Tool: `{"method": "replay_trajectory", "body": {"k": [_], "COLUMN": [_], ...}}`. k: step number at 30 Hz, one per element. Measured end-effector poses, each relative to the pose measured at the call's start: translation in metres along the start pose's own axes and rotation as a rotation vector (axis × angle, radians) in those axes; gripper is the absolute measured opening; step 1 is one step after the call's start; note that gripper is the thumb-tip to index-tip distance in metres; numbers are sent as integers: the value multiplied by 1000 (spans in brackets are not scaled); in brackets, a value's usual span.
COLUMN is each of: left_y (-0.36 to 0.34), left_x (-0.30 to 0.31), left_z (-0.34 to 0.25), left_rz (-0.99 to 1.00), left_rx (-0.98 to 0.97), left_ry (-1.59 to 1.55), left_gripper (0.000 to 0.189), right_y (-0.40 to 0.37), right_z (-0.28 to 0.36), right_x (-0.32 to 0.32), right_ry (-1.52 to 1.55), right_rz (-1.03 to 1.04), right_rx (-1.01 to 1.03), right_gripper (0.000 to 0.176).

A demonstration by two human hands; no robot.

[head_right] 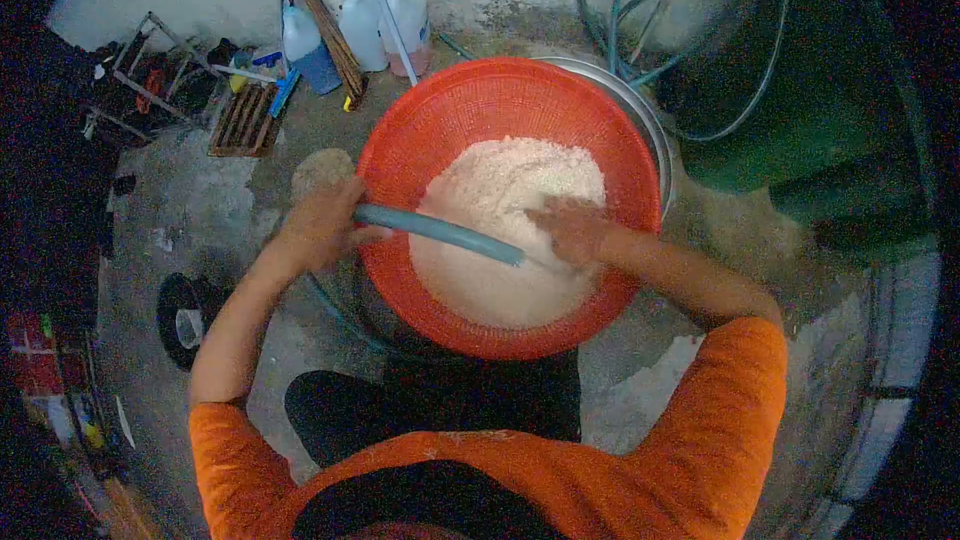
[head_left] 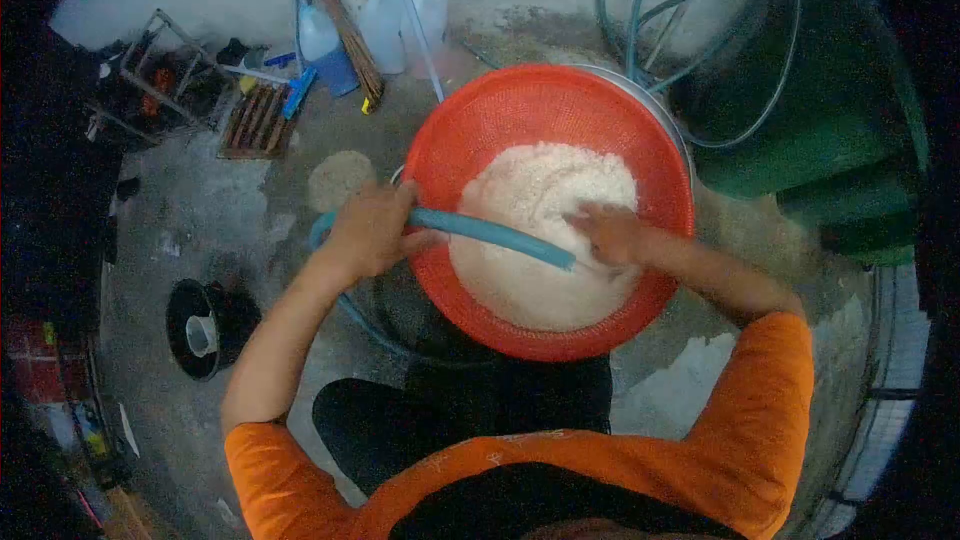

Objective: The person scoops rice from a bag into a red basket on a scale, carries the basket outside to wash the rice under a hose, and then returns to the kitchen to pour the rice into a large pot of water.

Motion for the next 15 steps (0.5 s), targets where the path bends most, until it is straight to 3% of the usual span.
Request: {"method": "replay_trajectory", "body": {"k": [1, 3, 6, 11, 13, 15], "left_y": [0, 2, 4, 15, 21, 23], "left_x": [-2, 2, 17, 36, 24, 20], "left_z": [0, 0, 4, 41, 63, 60], "left_rz": [35, 31, -12, -154, -45, -52], "left_rx": [57, 96, 182, 278, 364, 342], "left_ry": [61, 58, 42, 91, -144, -181], "left_gripper": [43, 47, 53, 53, 51, 51], "right_y": [-1, -2, -4, 3, 7, 10], "right_z": [-1, -3, -2, -3, -1, 0], "right_x": [-3, 1, 0, -9, -11, -15], "right_ry": [-23, 80, 37, -57, -112, -256], "right_rz": [37, -179, -33, -185, -214, -167], "right_rx": [-8, 12, -31, 33, 46, 15], "right_gripper": [65, 59, 57, 57, 58, 59]}}
Point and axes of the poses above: each hand's wrist, its own y-axis towards the middle knuckle, its own x-axis out of the back of the hand, z = x × y, the point moved 8 cm from there along y, towards the middle knuckle, and after that the axes turned 13 degrees about -y, right-handed, at the moved point
